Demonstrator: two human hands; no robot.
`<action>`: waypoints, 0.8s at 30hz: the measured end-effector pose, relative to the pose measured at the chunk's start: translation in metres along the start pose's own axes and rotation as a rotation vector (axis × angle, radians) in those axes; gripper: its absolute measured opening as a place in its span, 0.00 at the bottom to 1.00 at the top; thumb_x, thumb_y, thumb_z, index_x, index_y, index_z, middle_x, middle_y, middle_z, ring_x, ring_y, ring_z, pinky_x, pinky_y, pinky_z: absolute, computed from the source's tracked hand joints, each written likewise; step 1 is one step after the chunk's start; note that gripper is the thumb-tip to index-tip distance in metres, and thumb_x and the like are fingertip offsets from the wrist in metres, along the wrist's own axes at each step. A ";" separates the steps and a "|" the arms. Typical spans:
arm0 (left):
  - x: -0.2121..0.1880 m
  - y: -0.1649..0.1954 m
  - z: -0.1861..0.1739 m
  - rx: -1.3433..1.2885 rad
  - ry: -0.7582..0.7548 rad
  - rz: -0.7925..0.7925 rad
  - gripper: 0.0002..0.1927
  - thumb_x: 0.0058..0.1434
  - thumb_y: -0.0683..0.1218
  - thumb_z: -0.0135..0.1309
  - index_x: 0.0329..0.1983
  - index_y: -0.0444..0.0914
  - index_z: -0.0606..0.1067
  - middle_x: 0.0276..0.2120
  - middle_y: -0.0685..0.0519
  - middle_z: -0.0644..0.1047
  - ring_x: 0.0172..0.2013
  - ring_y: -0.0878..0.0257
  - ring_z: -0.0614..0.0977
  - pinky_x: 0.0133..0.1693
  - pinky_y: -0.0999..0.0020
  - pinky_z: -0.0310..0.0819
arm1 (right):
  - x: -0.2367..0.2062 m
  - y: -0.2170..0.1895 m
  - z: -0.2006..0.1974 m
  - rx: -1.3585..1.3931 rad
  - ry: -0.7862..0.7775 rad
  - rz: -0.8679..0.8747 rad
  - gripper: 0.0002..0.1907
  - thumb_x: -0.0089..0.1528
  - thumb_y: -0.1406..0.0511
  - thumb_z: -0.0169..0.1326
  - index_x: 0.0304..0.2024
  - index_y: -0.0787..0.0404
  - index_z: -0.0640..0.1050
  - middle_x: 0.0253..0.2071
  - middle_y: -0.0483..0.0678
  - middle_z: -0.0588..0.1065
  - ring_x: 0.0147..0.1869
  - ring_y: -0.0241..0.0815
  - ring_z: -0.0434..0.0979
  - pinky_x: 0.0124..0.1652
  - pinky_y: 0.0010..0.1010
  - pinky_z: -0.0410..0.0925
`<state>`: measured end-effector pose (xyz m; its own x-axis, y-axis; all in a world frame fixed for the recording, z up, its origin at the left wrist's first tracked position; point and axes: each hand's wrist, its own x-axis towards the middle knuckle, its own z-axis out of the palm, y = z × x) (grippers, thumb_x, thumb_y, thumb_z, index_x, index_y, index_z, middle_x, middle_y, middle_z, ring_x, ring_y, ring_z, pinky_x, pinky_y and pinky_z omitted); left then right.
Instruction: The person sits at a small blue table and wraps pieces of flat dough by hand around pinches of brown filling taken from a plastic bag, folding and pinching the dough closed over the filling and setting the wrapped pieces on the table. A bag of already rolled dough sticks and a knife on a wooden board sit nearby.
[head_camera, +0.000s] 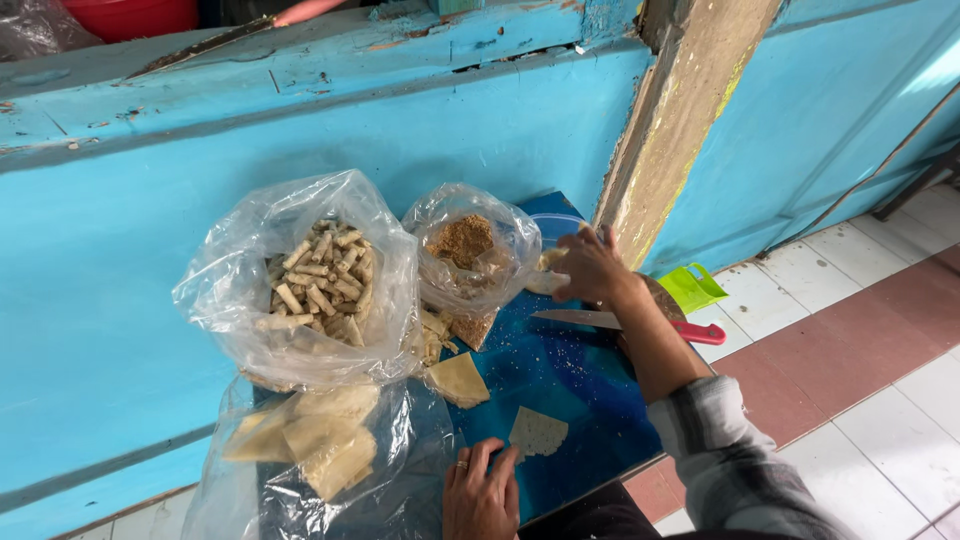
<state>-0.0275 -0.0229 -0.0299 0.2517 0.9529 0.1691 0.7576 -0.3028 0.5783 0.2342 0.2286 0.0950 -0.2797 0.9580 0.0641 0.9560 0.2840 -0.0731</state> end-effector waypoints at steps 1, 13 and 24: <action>0.001 -0.001 0.002 0.000 0.001 0.008 0.19 0.59 0.40 0.53 0.54 0.41 0.81 0.52 0.47 0.75 0.49 0.49 0.76 0.47 0.49 0.70 | 0.002 0.005 0.009 -0.044 0.046 -0.025 0.27 0.44 0.55 0.73 0.48 0.41 0.85 0.68 0.45 0.66 0.75 0.52 0.52 0.67 0.67 0.36; -0.002 0.005 -0.004 -0.023 0.021 -0.006 0.16 0.60 0.39 0.54 0.51 0.39 0.80 0.49 0.50 0.75 0.50 0.53 0.77 0.48 0.53 0.71 | 0.009 0.023 0.045 0.100 0.191 -0.106 0.11 0.51 0.60 0.68 0.37 0.49 0.86 0.66 0.43 0.69 0.73 0.49 0.56 0.68 0.61 0.38; -0.002 0.016 -0.022 0.034 0.085 0.097 0.19 0.60 0.40 0.55 0.56 0.39 0.78 0.49 0.49 0.74 0.49 0.51 0.76 0.47 0.52 0.70 | -0.088 -0.033 0.033 0.350 0.439 -0.224 0.16 0.54 0.70 0.61 0.44 0.48 0.82 0.64 0.45 0.72 0.67 0.49 0.69 0.67 0.52 0.57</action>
<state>-0.0293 -0.0294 -0.0030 0.2739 0.9169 0.2902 0.7526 -0.3922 0.5290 0.2247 0.1359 0.0588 -0.3373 0.7878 0.5153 0.7711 0.5452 -0.3288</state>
